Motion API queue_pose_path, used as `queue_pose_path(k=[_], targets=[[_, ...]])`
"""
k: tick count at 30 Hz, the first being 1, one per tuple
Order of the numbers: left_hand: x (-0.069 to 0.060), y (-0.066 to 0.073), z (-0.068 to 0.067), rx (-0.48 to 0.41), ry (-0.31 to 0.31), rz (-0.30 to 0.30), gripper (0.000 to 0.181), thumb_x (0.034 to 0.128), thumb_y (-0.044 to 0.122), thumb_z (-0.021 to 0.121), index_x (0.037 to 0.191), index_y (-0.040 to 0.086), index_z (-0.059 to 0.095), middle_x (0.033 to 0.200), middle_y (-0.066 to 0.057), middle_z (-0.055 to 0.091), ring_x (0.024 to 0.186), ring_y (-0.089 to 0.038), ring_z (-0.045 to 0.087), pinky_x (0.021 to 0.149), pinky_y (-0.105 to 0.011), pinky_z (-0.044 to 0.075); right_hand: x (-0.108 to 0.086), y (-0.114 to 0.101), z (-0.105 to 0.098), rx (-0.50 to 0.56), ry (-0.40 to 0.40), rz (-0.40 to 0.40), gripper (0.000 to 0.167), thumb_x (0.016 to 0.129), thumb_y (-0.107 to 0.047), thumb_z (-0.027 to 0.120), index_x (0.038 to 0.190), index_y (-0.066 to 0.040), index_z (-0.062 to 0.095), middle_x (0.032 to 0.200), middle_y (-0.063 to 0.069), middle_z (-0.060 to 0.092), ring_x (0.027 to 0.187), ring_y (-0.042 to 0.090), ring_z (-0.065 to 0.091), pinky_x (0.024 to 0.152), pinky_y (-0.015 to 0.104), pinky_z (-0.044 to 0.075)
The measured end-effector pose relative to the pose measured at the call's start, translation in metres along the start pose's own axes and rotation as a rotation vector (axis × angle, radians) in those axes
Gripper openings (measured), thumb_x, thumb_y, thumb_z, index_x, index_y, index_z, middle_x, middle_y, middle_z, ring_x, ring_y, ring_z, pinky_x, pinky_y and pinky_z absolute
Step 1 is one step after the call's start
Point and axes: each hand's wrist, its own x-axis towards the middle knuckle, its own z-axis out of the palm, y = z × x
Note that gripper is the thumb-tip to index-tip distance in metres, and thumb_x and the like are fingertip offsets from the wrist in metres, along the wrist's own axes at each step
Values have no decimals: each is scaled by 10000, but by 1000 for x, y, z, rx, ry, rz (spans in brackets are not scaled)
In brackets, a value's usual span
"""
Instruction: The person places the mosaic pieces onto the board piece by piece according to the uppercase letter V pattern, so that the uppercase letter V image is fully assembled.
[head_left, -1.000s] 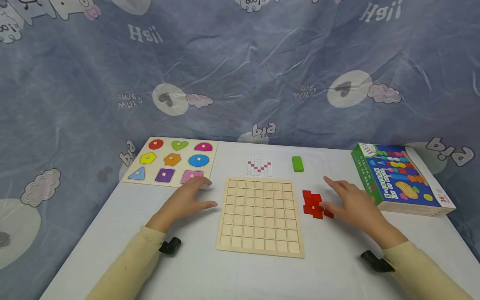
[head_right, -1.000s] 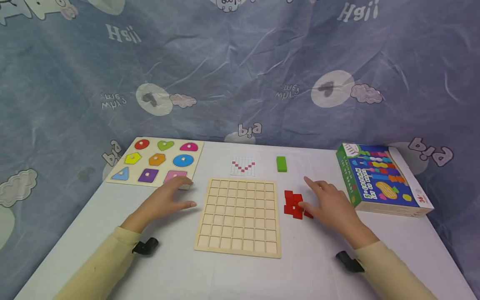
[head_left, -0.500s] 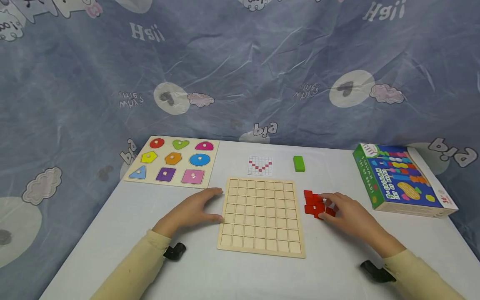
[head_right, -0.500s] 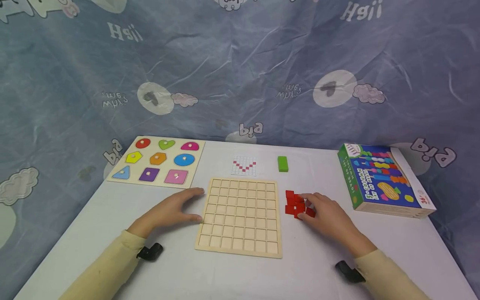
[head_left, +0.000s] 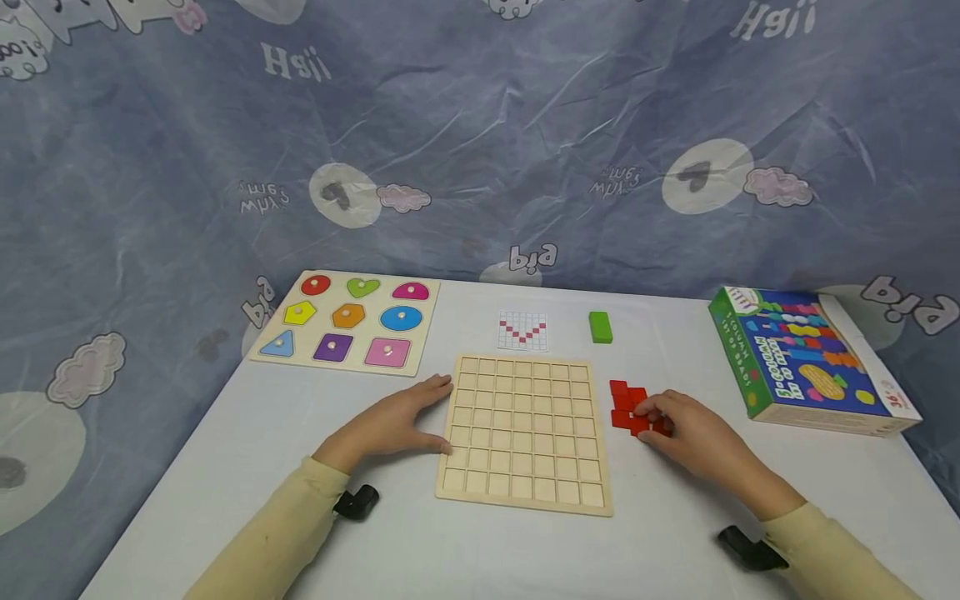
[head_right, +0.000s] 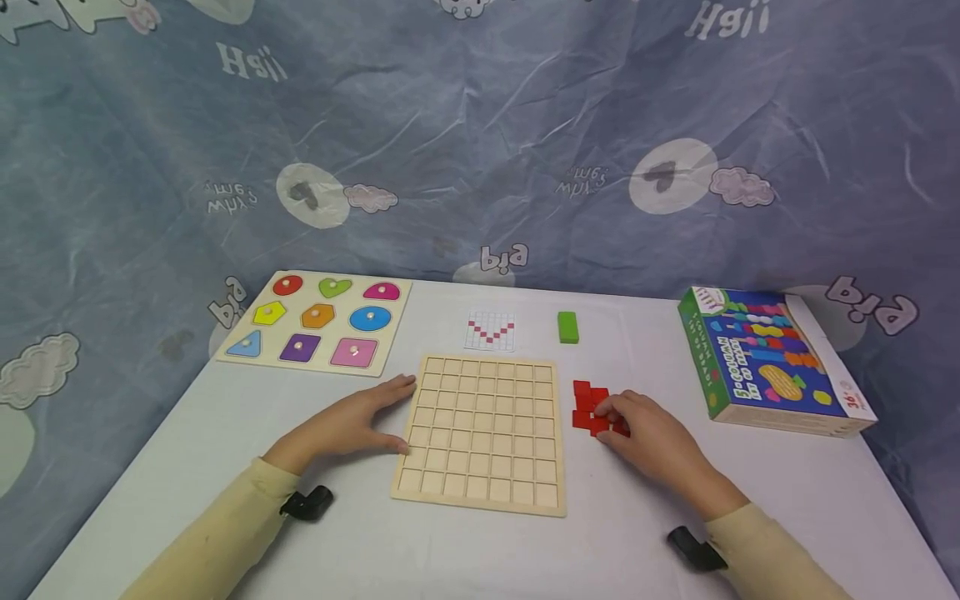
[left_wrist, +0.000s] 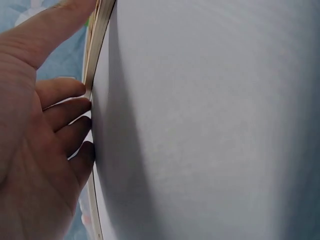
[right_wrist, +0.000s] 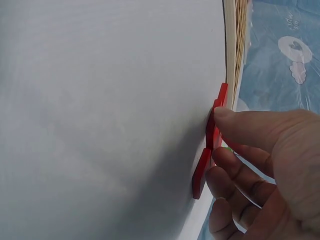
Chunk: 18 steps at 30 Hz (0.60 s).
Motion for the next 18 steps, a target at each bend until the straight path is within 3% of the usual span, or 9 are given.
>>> queue_pose_path(k=[18], targets=[[-1, 0, -1, 12, -53, 34, 1091, 749, 549, 855, 1606, 141, 317, 1693, -19, 204, 1558, -259, 155, 1240, -467, 254, 2, 0, 2, -63, 7, -7, 238, 829, -156, 845, 1039, -106, 746, 886, -33, 605, 786, 154, 514, 650, 318, 486]])
